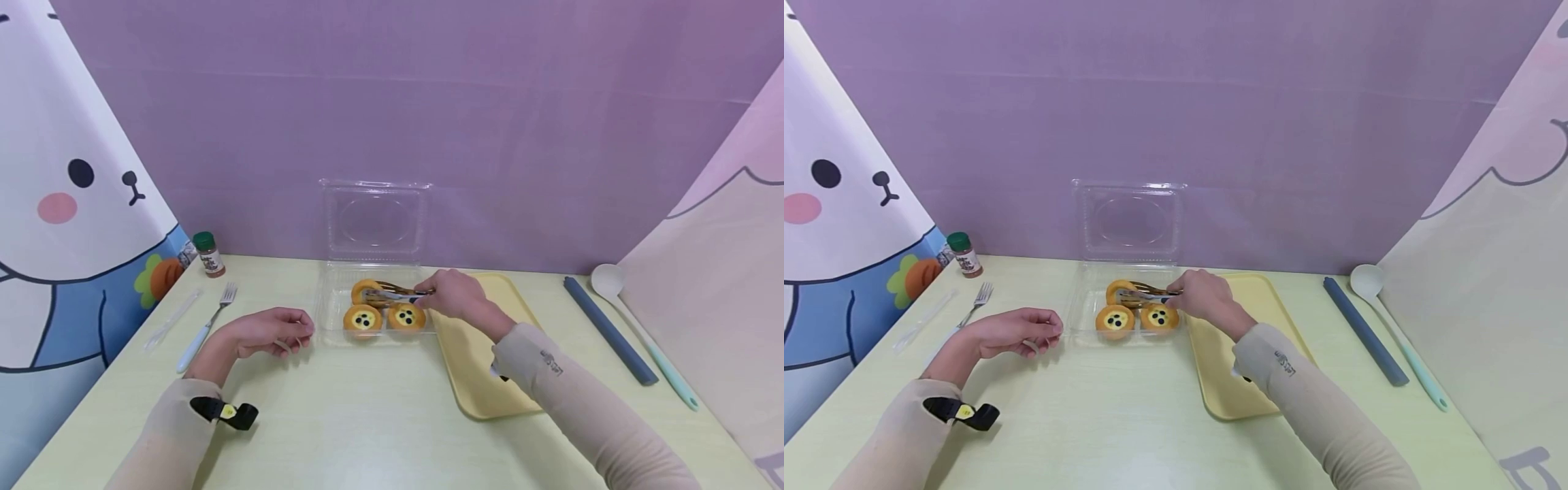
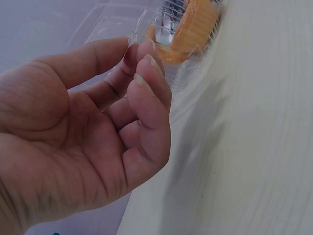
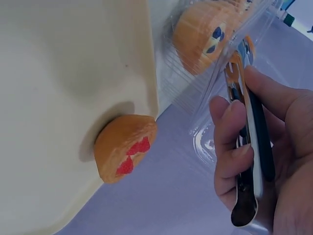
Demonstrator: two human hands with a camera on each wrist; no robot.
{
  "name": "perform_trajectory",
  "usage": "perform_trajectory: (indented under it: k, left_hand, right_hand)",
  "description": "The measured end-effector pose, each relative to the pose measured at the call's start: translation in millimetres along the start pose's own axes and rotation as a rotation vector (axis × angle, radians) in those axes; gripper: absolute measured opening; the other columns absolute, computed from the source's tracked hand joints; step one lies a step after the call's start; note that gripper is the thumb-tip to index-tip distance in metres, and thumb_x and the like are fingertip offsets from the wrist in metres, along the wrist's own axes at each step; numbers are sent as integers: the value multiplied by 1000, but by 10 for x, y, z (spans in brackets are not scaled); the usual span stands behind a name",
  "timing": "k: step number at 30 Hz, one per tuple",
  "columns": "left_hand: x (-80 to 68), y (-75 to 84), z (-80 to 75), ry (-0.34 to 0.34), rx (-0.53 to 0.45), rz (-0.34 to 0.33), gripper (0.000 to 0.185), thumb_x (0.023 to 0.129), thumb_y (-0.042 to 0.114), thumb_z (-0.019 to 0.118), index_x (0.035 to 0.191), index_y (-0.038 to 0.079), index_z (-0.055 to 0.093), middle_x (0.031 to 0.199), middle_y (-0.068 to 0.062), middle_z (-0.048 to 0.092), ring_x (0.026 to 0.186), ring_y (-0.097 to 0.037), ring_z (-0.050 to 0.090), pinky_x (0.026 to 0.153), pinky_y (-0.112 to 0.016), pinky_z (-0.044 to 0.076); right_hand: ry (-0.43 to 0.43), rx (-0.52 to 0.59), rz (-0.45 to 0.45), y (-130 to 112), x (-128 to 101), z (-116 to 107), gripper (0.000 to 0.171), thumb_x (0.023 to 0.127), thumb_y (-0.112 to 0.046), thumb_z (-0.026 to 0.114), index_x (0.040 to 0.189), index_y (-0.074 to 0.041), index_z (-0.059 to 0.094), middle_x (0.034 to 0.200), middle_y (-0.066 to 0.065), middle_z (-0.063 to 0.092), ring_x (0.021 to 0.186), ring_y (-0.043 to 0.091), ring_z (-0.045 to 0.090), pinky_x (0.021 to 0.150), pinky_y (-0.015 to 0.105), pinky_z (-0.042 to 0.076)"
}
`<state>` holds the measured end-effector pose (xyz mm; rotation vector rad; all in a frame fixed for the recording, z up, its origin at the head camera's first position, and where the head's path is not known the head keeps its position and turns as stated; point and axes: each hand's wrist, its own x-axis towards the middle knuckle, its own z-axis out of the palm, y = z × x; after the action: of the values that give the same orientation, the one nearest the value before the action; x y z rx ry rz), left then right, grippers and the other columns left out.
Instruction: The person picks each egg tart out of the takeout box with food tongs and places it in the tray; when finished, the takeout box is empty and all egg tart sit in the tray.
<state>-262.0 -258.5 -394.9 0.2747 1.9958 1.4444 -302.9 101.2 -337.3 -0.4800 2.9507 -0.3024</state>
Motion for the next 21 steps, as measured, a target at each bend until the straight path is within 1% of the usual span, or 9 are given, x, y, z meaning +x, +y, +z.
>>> perform_trajectory:
  k: [3, 7, 9, 11, 15, 18, 21]
  left_hand:
    - [0, 1, -1, -2, -3, 2, 25, 104, 23, 54, 112, -1, 55, 95, -5, 60, 80, -16, 57, 68, -28, 50]
    - [-1, 2, 0, -9, -7, 5, 25, 104, 23, 54, 112, -1, 55, 95, -4, 60, 79, -16, 56, 67, -27, 50]
    - [-3, 4, 0, -11, -8, 5, 25, 104, 23, 54, 112, -1, 55, 95, -4, 60, 79, -16, 56, 67, -27, 50]
    - [-2, 3, -2, -12, -7, 5, 25, 104, 23, 54, 112, -1, 55, 94, -4, 59, 79, -16, 56, 67, -27, 50]
    - [0, -3, -5, -12, -5, 5, 25, 104, 23, 55, 111, 0, 55, 95, -4, 59, 80, -16, 57, 68, -28, 50]
    - [-3, -5, -5, -13, -6, 5, 25, 104, 24, 55, 111, 0, 55, 95, -4, 59, 80, -16, 57, 68, -28, 50]
    - [-7, -2, -1, -13, -6, 7, 24, 104, 24, 55, 111, 0, 55, 95, -4, 59, 80, -16, 57, 68, -28, 50]
  right_hand:
    - [21, 21, -12, 6, -10, 19, 34, 89, -41, 72, 123, -33, 72, 125, -4, 71, 77, 13, 61, 49, 31, 38]
    - [33, 58, -21, 34, -28, 38, 34, 91, -41, 71, 123, -32, 72, 125, -4, 71, 63, 11, 51, 45, 28, 30]
    - [40, 74, -27, 59, -42, 40, 34, 92, -41, 70, 124, -31, 72, 126, -3, 71, 60, 11, 48, 45, 28, 28]
    - [46, 93, -27, 83, -59, 39, 34, 92, -40, 70, 125, -30, 71, 126, -2, 71, 59, 10, 48, 45, 28, 27]
    - [61, 128, -26, 131, -81, 40, 34, 93, -41, 70, 125, -31, 71, 127, -2, 70, 68, 11, 58, 46, 29, 32]
    - [74, 151, -25, 169, -94, 44, 31, 93, -41, 69, 123, -33, 72, 112, -1, 76, 67, 11, 61, 47, 30, 35]
    - [85, 176, -28, 200, -119, 36, 30, 94, -40, 68, 123, -32, 72, 94, 2, 77, 57, 10, 59, 46, 31, 35]
